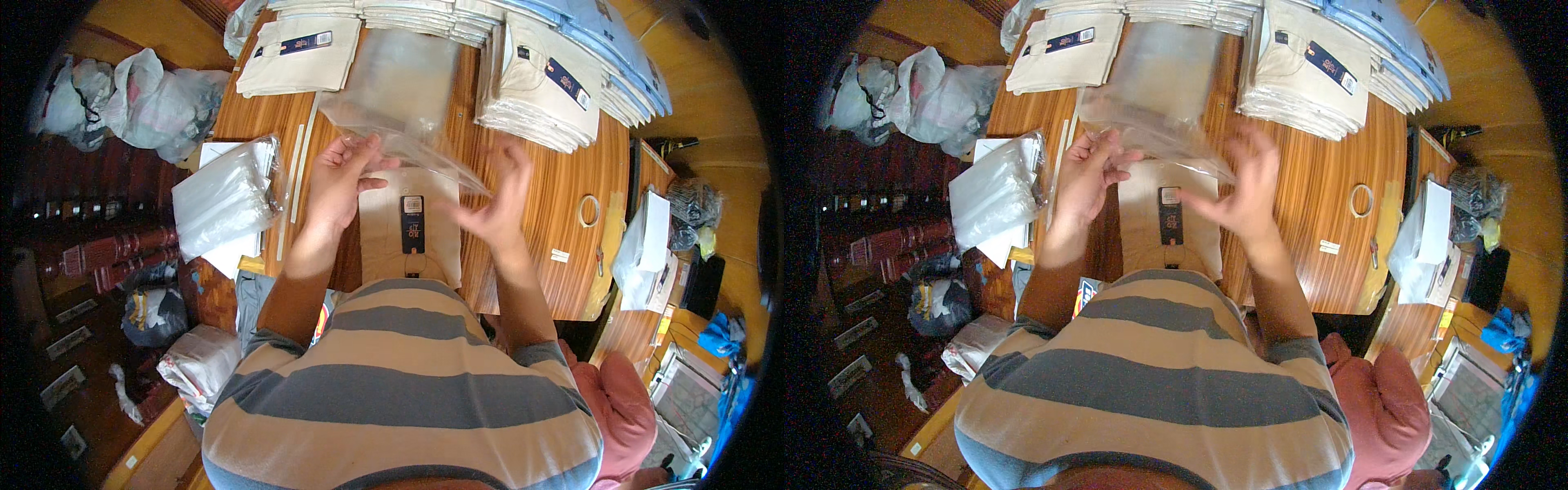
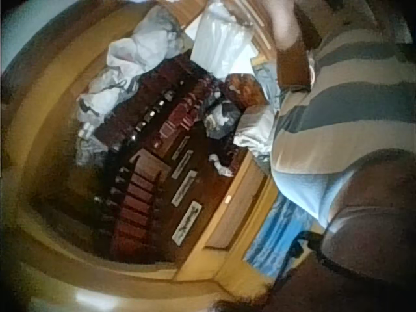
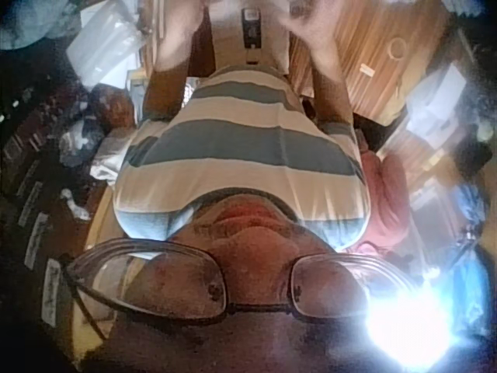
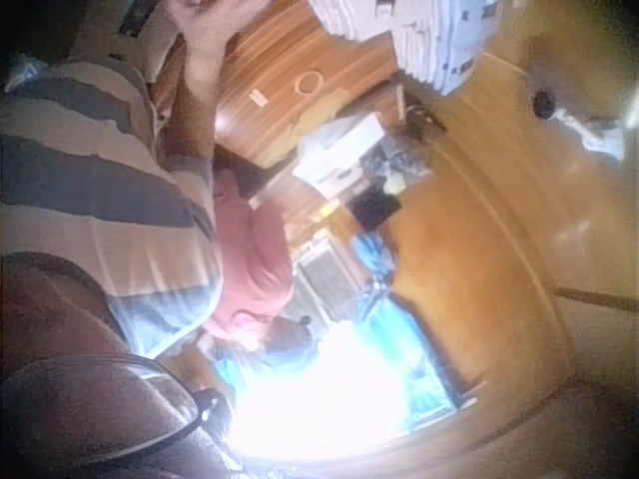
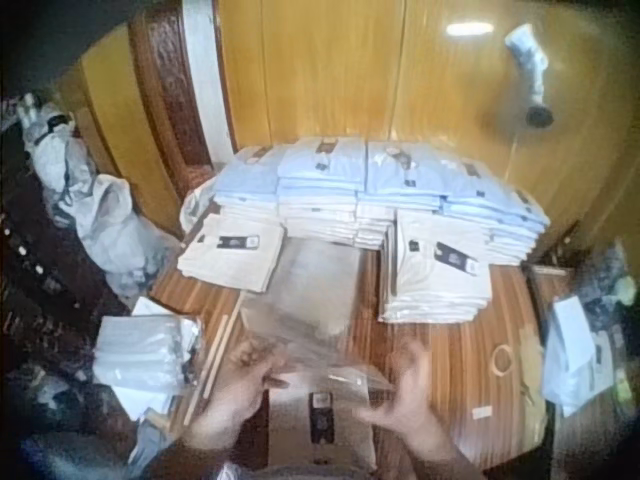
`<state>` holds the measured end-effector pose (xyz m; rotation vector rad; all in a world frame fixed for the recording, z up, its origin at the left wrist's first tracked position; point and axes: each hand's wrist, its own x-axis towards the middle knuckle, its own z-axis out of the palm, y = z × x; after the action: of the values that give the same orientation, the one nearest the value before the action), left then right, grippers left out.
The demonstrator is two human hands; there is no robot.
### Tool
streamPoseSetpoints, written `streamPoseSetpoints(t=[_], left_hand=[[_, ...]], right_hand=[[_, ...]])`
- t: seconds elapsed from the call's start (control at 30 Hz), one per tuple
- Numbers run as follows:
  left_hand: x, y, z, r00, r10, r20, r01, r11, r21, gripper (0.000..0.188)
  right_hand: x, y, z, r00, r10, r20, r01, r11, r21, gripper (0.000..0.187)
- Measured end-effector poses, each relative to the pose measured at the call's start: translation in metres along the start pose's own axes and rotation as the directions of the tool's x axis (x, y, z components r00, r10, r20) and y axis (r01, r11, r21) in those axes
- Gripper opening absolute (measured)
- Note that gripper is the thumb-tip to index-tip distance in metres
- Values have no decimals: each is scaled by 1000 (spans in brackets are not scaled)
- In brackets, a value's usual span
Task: The person places folded shirts into plastic bags, seals the bags with adhesive tape, and stacks the finished packages.
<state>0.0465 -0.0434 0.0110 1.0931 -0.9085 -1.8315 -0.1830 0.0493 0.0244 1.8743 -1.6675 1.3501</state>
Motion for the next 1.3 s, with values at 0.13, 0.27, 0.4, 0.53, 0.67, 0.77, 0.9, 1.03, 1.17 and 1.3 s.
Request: streamPoseSetpoints(t=[0.13,0.27,0.4,0.53,0.67,0.77,0.9,1.03,1.17,1.3], left_hand=[[-24,9,21,997,78,-19,-76,992,103,28],[-44,20,20,988,155,24,-157,977,145,36],[-55,19,-1,972,233,36,-236,949,211,33],[-61,22,-7,923,383,24,-371,875,310,34],[-77,35,-7,794,596,119,-558,636,533,59],[-98,58,4,593,645,481,-765,267,586,77],[-107,63,22,467,574,673,-837,43,545,50],[-98,63,17,551,491,675,-820,166,548,15],[-96,68,3,648,413,640,-759,286,585,18],[-119,70,-17,556,646,524,-773,168,612,22]], right_hand=[[-14,-35,-5,989,-101,105,107,993,-51,37],[-14,-39,-15,994,80,72,-96,963,251,14],[-9,-58,-37,796,492,353,-605,615,505,17],[-8,-58,-48,658,564,499,-735,333,591,21],[-10,-72,-54,691,559,459,-704,375,603,20],[-11,-75,-60,705,560,436,-698,440,565,20],[-8,-75,-65,676,568,469,-732,447,514,23],[-8,-69,-85,837,322,442,-498,785,369,37],[-19,-57,-98,763,298,573,-438,891,121,30],[-25,-50,-104,782,475,403,-541,839,60,21]])
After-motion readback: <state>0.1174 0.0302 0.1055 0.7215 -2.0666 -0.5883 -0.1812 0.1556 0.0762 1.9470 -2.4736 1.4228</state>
